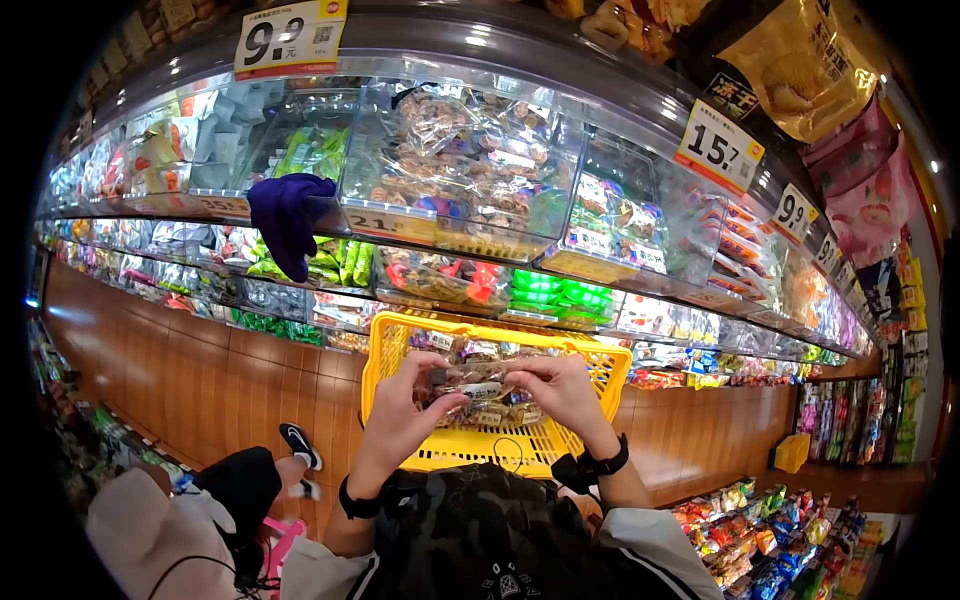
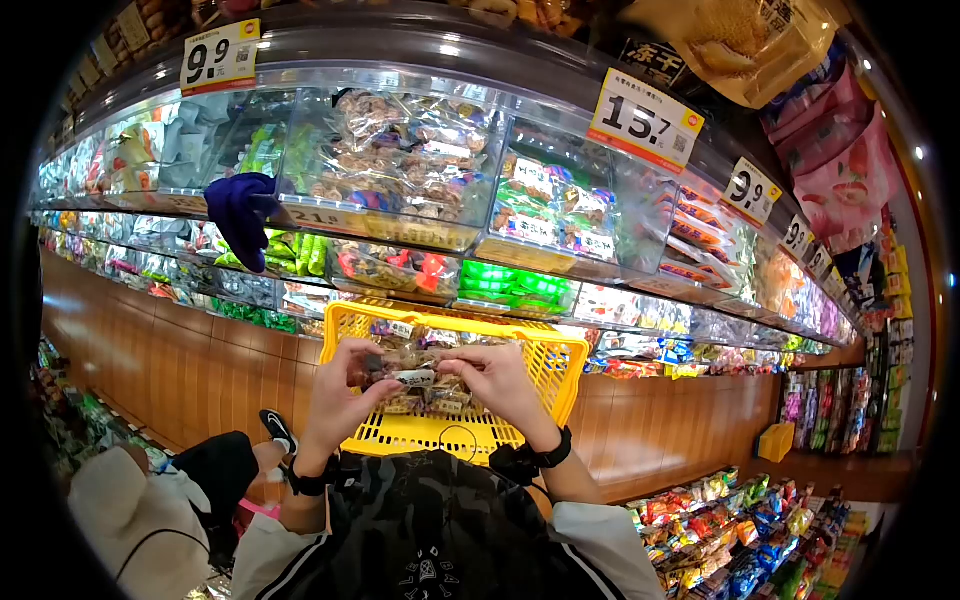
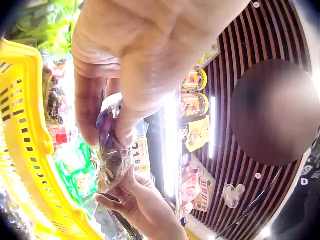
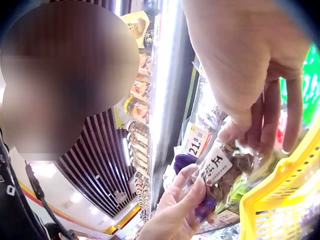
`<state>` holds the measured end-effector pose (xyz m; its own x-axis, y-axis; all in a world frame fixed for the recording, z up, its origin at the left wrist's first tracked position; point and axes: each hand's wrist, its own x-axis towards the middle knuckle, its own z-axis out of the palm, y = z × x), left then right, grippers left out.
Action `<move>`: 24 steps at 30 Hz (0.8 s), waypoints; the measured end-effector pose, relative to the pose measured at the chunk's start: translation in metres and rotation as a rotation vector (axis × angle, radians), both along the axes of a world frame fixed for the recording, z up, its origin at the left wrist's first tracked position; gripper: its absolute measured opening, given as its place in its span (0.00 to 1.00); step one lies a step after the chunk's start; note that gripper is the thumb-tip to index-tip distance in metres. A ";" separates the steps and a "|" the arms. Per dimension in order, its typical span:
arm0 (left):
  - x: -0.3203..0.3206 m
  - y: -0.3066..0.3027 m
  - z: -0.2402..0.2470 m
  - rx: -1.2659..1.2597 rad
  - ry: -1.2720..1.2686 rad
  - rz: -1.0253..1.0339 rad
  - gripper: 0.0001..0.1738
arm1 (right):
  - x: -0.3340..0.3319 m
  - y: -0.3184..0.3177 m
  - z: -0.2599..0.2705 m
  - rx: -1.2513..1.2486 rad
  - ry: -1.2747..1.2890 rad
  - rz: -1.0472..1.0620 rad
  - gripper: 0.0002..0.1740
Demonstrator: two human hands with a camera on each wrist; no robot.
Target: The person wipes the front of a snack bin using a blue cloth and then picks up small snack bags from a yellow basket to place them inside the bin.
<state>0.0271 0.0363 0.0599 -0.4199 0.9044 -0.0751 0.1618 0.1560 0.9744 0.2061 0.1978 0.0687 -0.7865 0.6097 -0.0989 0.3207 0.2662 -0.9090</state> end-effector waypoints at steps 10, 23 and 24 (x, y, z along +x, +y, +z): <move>0.002 -0.005 -0.026 0.065 -0.038 -0.071 0.20 | 0.003 0.027 0.027 0.194 -0.209 0.444 0.12; 0.019 0.019 -0.002 -0.101 0.086 -0.372 0.22 | 0.000 0.012 0.032 0.345 -0.168 0.508 0.12; 0.022 0.020 -0.006 -0.064 -0.042 -0.285 0.20 | 0.001 0.012 0.031 0.190 -0.134 0.374 0.11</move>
<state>0.0492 0.0561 0.0539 -0.1453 0.9783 -0.1477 0.1681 0.1715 0.9707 0.2073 0.2100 0.0995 -0.9442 0.3031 -0.1289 0.2827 0.5450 -0.7893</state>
